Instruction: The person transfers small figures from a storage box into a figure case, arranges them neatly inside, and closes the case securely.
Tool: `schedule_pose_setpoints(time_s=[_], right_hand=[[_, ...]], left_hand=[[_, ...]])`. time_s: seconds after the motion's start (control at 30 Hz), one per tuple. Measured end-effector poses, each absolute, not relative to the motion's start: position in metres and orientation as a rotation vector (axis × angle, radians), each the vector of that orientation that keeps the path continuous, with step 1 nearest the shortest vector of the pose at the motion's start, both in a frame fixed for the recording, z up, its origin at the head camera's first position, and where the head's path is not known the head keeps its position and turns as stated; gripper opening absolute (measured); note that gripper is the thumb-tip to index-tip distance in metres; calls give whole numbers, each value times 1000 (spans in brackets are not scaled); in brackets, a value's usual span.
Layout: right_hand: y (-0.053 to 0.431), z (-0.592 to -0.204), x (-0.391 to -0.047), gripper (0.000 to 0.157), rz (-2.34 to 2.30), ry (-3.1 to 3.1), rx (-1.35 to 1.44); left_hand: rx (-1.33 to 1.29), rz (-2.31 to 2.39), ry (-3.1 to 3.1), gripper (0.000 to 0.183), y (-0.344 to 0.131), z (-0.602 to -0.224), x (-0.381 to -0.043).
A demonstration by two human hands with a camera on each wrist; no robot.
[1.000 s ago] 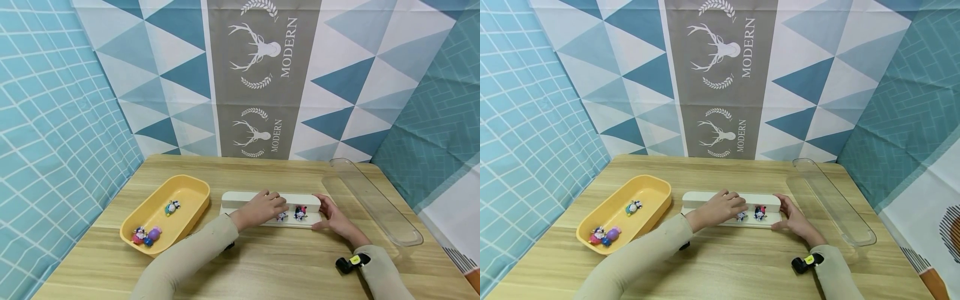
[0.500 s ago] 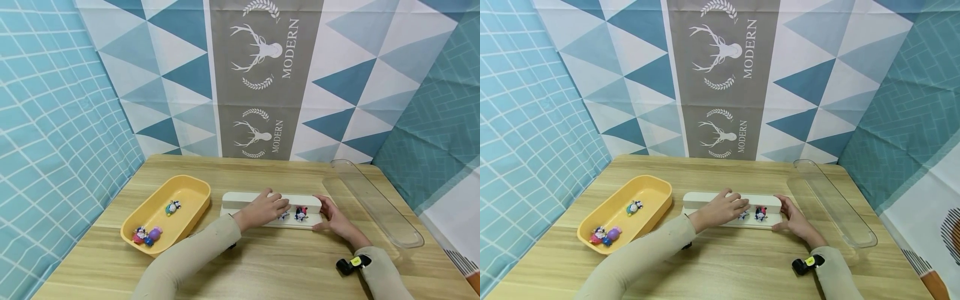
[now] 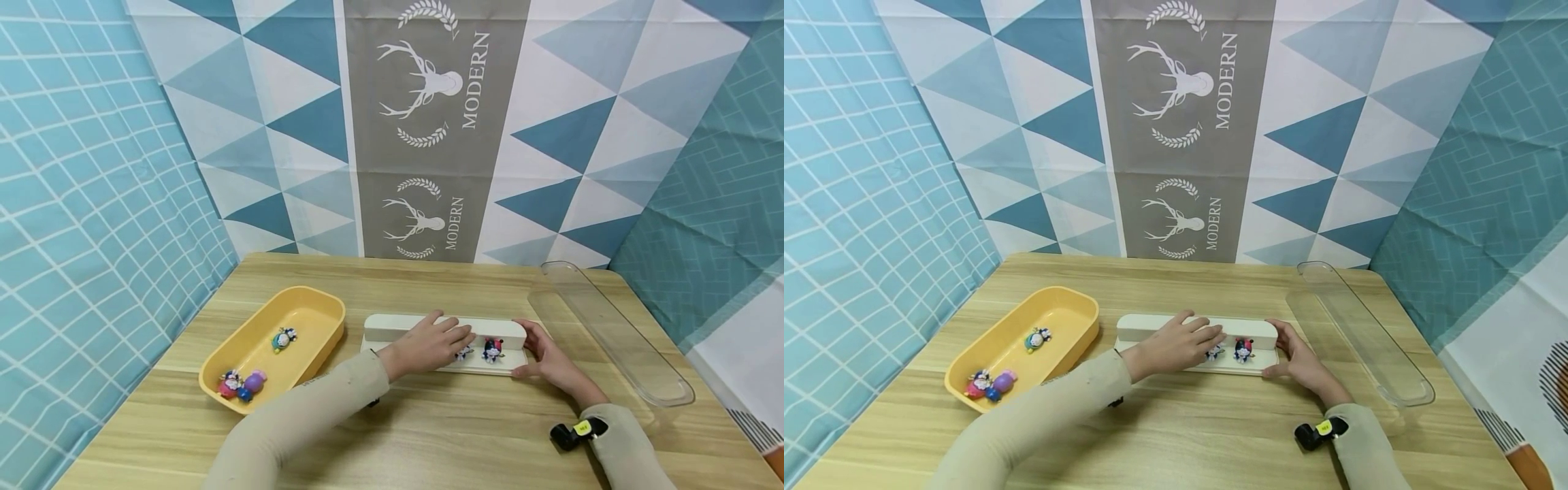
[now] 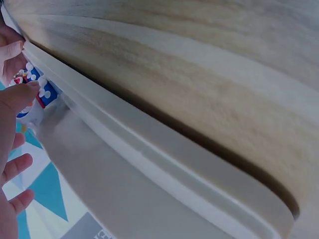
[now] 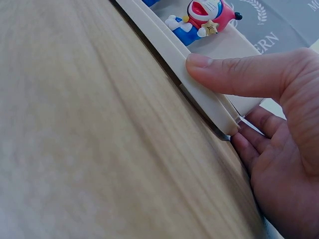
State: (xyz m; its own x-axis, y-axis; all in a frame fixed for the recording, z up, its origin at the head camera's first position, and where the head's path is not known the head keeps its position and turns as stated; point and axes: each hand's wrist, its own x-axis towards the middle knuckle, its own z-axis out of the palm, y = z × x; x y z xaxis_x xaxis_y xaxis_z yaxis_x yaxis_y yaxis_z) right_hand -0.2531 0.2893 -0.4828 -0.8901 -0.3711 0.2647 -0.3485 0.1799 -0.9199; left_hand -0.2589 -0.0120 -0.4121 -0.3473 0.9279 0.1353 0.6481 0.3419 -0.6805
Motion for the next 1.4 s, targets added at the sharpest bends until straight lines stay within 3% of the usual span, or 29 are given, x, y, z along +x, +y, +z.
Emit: schedule_pose_setpoints(time_s=[0.3,1.4], right_hand=[[289,-482,-253,97,-1860,2406,-727],[289,-482,-252,97,-1850,2421,-710]], left_hand=[[-1353,801,-2076,64,-25,-404,-256],[-1327,755,-2152,66,-88,-384,-236]])
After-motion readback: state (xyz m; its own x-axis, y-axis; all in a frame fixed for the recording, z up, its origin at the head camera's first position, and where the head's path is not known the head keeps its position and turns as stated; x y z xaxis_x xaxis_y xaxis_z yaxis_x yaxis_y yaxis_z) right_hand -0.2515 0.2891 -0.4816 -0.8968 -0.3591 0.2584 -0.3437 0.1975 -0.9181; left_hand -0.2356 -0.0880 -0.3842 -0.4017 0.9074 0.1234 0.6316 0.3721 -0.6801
